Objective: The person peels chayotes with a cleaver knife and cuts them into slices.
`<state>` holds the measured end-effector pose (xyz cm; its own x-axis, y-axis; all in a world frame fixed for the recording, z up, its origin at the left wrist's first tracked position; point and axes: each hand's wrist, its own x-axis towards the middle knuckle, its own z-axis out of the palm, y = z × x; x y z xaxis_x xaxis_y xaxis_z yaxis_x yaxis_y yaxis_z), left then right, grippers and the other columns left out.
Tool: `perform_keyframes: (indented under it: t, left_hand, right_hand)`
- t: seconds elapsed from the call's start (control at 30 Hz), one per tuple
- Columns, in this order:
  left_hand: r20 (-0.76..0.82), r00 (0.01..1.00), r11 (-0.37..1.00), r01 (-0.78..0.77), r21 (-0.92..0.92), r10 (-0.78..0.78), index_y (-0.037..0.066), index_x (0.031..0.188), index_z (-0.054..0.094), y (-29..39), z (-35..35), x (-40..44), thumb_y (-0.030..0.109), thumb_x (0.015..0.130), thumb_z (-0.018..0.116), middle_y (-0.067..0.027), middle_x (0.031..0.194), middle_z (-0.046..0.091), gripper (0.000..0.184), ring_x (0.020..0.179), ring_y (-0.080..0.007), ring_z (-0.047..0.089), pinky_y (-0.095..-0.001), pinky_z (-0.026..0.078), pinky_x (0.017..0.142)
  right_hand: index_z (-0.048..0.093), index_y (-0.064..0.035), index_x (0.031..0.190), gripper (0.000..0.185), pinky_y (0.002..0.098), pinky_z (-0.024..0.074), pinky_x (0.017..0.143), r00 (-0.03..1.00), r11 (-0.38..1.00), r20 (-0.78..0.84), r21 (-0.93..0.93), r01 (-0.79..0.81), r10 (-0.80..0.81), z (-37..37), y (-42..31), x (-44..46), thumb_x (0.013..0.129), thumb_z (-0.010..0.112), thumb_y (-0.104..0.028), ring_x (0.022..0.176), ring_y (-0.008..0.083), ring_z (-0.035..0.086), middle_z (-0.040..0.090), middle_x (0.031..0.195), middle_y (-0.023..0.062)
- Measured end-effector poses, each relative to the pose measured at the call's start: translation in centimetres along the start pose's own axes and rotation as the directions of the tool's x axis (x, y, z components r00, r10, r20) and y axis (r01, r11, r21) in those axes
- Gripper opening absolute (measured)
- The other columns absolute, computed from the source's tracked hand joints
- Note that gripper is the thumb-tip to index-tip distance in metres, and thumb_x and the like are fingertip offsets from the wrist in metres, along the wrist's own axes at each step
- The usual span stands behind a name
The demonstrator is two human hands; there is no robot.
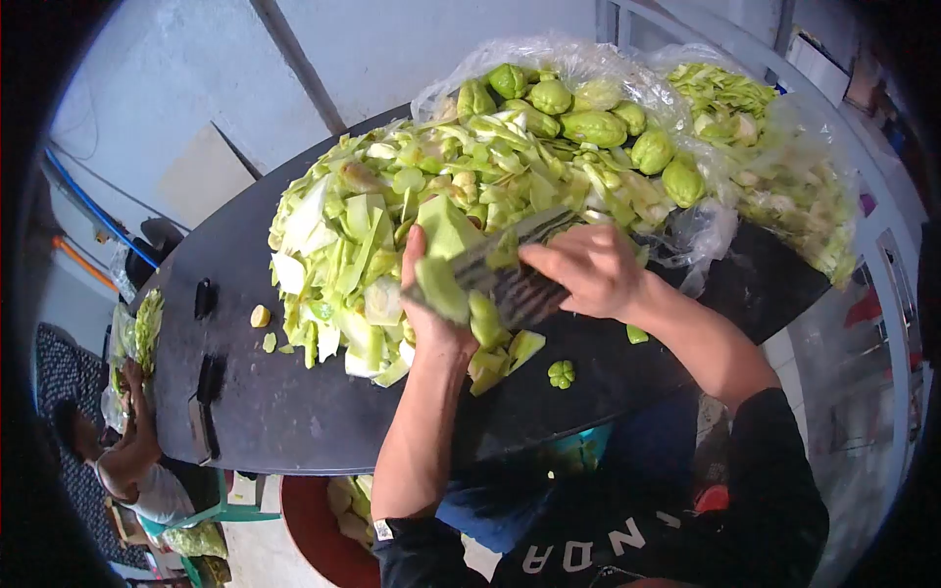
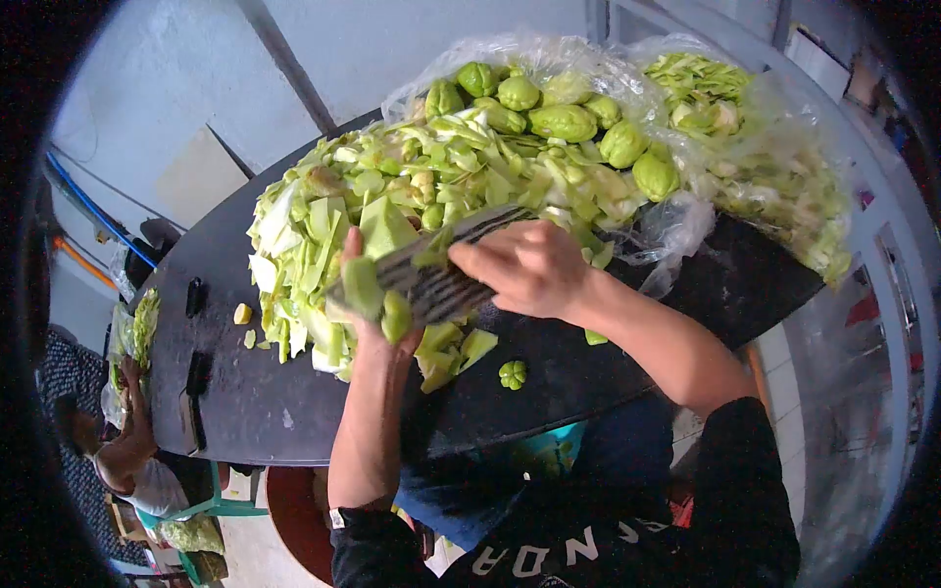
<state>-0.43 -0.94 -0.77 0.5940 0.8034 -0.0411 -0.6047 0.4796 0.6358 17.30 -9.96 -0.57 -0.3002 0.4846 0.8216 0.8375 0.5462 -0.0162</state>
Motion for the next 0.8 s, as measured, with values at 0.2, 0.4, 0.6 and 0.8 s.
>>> perform_keyframes:
  t: [0.2, 0.4, 0.6, 0.8]
  left_hand:
    - [-0.037, 0.999, 0.998, -0.038, 0.057, 0.040, 0.010, 0.116, 0.056, -0.4, 1.6, -0.3, 0.045, 0.095, 0.048, -0.0079, 0.107, 0.063, 0.042, 0.100, -0.0229, 0.060, -0.0463, 0.049, 0.082]
    - [-0.040, 0.999, 0.997, 0.034, -0.071, -0.037, 0.006, 0.120, 0.057, -0.4, 1.2, -0.1, 0.047, 0.095, 0.047, -0.0117, 0.112, 0.064, 0.049, 0.101, -0.0273, 0.062, -0.0423, 0.048, 0.095]
    - [-0.091, 0.995, 0.999, -0.035, 0.019, 0.036, 0.011, 0.120, 0.058, -0.3, 1.6, 0.0, 0.047, 0.094, 0.050, -0.0080, 0.110, 0.064, 0.045, 0.101, -0.0236, 0.061, -0.0443, 0.048, 0.091]
    - [-0.041, 0.998, 0.997, -0.049, 0.059, 0.052, 0.012, 0.119, 0.057, 0.0, 1.3, 0.0, 0.044, 0.093, 0.051, -0.0056, 0.107, 0.064, 0.041, 0.096, -0.0223, 0.060, -0.0438, 0.049, 0.082]
  right_hand:
    - [0.056, -0.0067, 0.108, 0.040, 0.0435, 0.0535, 0.060, 0.887, 0.895, 0.136, -0.139, -0.423, 0.440, 0.4, 1.0, -0.4, 0.070, 0.070, -0.001, 0.070, 0.0357, 0.066, 0.066, 0.079, 0.0170]
    - [0.060, -0.0070, 0.105, 0.043, 0.0384, 0.0539, 0.055, 0.999, 0.999, 0.013, -0.003, -0.049, 0.049, -0.2, 0.4, 0.0, 0.063, 0.070, -0.004, 0.064, 0.0279, 0.067, 0.065, 0.074, 0.0069]
    - [0.058, -0.0047, 0.103, 0.034, 0.0398, 0.0520, 0.055, 0.942, 0.941, 0.146, -0.200, -0.271, 0.302, 0.8, 1.0, -0.5, 0.072, 0.072, -0.008, 0.066, 0.0306, 0.066, 0.064, 0.074, 0.0108]
    - [0.056, -0.0070, 0.104, 0.036, 0.0410, 0.0534, 0.060, 0.919, 0.916, 0.142, -0.228, -0.331, 0.367, 0.3, 1.1, -0.7, 0.072, 0.071, -0.005, 0.071, 0.0329, 0.066, 0.067, 0.081, 0.0116]
